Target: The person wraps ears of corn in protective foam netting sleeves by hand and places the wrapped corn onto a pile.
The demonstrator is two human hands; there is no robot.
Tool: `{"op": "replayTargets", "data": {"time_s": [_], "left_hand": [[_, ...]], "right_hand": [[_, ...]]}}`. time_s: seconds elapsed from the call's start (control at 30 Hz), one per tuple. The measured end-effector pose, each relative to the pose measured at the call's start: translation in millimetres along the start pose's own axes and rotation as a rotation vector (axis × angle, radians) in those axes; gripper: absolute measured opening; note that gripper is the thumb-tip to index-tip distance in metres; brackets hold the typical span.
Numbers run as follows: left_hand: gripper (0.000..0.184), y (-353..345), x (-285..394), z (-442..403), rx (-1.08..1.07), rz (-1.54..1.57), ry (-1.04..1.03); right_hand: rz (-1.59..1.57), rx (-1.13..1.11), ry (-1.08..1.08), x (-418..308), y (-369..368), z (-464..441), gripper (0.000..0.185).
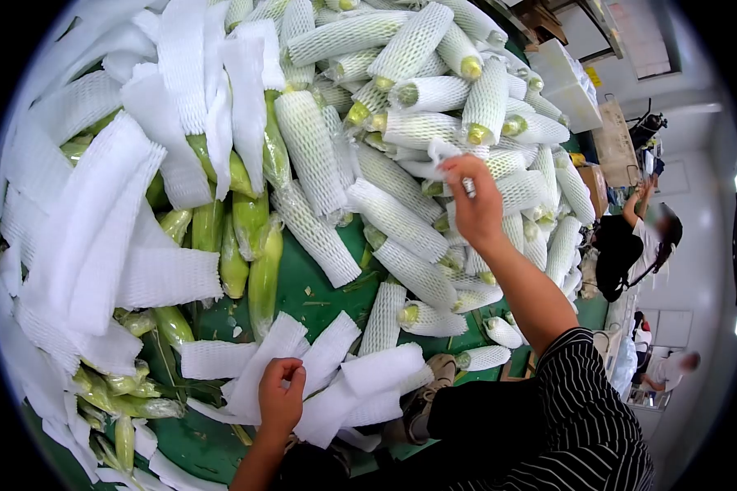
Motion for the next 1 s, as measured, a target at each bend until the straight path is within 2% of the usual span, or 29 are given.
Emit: {"op": "replayTargets", "data": {"time_s": [0.03,0.07,0.13,0.2,0.27,0.3,0.37,0.4,0.43,0.5,0.6,0.7,0.8,0.87,0.9,1.0], "left_hand": [[0.009,0,-1,0,0.01,0.001,0.006],[0.009,-1,-3,0,0.013,0.001,0.022],[0.009,-7,-6,-1,0.006,-0.002,0.044],[0.008,-15,-9,-1,-0.013,0.034,0.058],[0.008,-19,-9,-6,-0.027,0.057,0.031],[0.008,-21,-9,-6,-0.033,0.064,0.008],[0.009,-18,-6,0,-0.051,0.066,0.0],[0.009,-17,-8,4,-0.053,0.05,0.013],[0.009,-17,-9,4,-0.059,0.034,0.019],[0.009,-22,-9,1,-0.068,0.025,0.015],[0.01,-29,-5,2,-0.093,0.0,-0.018],[0.01,-26,10,3,-0.107,-0.069,-0.1],[0.009,-14,16,4,-0.045,-0.125,-0.177],[0.009,0,14,3,0.038,-0.141,-0.203],[0.008,7,15,3,0.073,-0.141,-0.153],[0.011,27,14,-3,0.184,-0.202,-0.256]], "right_hand": [[0.017,-0.086,0.227,-18,0,-8,0.026],[0.01,-0.183,0.373,-35,-5,-11,0.025],[-0.054,-0.585,0.431,-87,-23,-10,0.006],[-0.55,-0.493,0.517,-131,-36,17,0.008],[-0.532,-0.698,0.297,-154,-43,42,0.011],[-0.275,-0.796,0.067,-153,-48,38,0.015],[-0.354,-0.465,-0.394,-105,-62,21,0.022],[-0.26,-0.419,-0.42,-74,-67,6,0.023],[-0.131,-0.258,-0.402,-37,-84,1,0.024],[0.095,-0.38,-0.431,22,-120,-2,0.03],[0.3,-0.598,-0.711,-7,-129,-33,0.035],[0.366,-0.655,-0.649,-12,-154,-37,0.034],[0.256,-0.677,-0.789,15,-166,-37,0.033],[0.186,-0.782,-0.765,40,-191,-25,0.034],[0.157,-0.831,-0.76,58,-201,-14,0.035],[0.055,-0.925,-0.725,84,-219,-22,0.038]]}}
Point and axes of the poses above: each hand's wrist, its own z-axis away from the middle knuckle, its own y-axis out of the back of the hand, x = y × z, the point moved 2 cm from there along -z, towards the middle knuckle
